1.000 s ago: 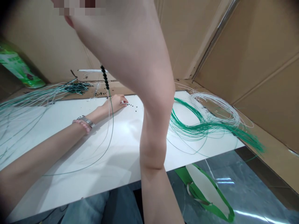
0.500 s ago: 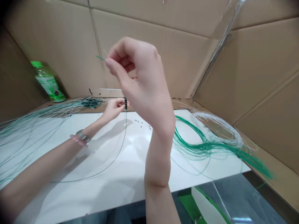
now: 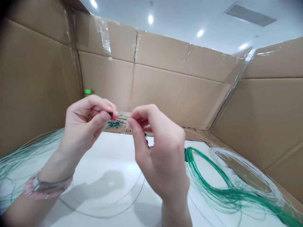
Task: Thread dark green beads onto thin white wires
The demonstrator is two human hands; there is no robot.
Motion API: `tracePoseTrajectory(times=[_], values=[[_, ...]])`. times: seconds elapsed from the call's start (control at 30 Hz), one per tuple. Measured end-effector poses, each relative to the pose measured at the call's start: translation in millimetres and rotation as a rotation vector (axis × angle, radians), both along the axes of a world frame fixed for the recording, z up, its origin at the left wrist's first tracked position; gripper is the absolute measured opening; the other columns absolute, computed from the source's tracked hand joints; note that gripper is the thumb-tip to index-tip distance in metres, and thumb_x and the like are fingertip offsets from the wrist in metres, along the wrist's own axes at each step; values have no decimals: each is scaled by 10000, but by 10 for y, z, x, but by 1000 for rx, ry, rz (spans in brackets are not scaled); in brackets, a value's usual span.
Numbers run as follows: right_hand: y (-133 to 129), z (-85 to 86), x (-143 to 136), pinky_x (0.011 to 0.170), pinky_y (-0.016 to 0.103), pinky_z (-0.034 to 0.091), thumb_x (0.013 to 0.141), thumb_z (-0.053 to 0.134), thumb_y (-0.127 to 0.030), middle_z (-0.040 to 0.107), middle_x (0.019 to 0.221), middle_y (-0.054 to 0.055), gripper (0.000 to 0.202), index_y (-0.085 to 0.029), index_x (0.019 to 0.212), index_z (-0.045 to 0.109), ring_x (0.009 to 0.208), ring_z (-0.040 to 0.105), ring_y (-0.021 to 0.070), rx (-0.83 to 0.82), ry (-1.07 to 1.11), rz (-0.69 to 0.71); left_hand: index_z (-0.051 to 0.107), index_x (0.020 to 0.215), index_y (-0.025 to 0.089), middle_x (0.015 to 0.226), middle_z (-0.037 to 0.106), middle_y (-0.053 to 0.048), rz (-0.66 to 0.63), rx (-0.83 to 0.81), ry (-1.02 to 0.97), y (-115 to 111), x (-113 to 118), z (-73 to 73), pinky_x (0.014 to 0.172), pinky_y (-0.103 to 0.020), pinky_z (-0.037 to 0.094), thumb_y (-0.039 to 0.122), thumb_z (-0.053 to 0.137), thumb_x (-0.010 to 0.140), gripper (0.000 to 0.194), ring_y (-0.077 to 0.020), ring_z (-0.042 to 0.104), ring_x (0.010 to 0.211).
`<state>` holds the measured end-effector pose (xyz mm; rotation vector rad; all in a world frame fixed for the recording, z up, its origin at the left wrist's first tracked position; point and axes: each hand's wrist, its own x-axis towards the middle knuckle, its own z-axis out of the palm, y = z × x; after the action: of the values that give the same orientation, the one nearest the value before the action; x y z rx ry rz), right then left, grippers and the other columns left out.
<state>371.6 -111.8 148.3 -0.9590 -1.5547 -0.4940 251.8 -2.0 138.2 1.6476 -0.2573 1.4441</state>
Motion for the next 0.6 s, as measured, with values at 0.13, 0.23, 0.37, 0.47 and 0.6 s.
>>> tracePoseTrajectory(times=[0.13, 0.23, 0.37, 0.47, 0.6], values=[[-16, -27, -56, 610, 153, 533, 786, 599, -37, 573, 717, -44, 164, -187, 844, 567, 635, 557, 57, 14, -69, -57, 683, 818, 210, 771, 681, 16, -50, -16, -3, -37, -30, 5, 672, -117, 548, 170, 660, 795, 52, -63, 656, 731], [0, -43, -75, 609, 173, 538, 796, 588, -52, 582, 727, -42, 154, -193, 857, 567, 627, 565, 65, -6, -69, -49, 693, 831, 218, 791, 693, 19, -93, -14, 9, -67, -39, 3, 702, -131, 555, 166, 653, 802, 72, -68, 662, 754], [17, -52, -89, 591, 173, 536, 783, 612, -69, 587, 728, -53, 159, -200, 863, 569, 627, 568, 64, 4, -68, -50, 699, 825, 217, 785, 698, 22, -105, -54, 30, -83, -32, -5, 684, -129, 558, 173, 644, 810, 72, -66, 664, 726], [17, -49, -91, 596, 170, 534, 788, 606, -65, 584, 725, -55, 151, -193, 856, 566, 624, 560, 58, 6, -68, -53, 700, 816, 217, 769, 694, 18, -88, -69, 17, -86, -13, -15, 684, -139, 561, 193, 648, 809, 57, -71, 660, 721], [12, -47, -92, 618, 176, 545, 792, 605, -74, 574, 722, -60, 138, -189, 850, 558, 614, 547, 54, -7, -74, -65, 698, 832, 226, 779, 688, 31, -73, -72, -32, -86, 9, -36, 678, -114, 544, 199, 637, 820, 68, -45, 637, 705]])
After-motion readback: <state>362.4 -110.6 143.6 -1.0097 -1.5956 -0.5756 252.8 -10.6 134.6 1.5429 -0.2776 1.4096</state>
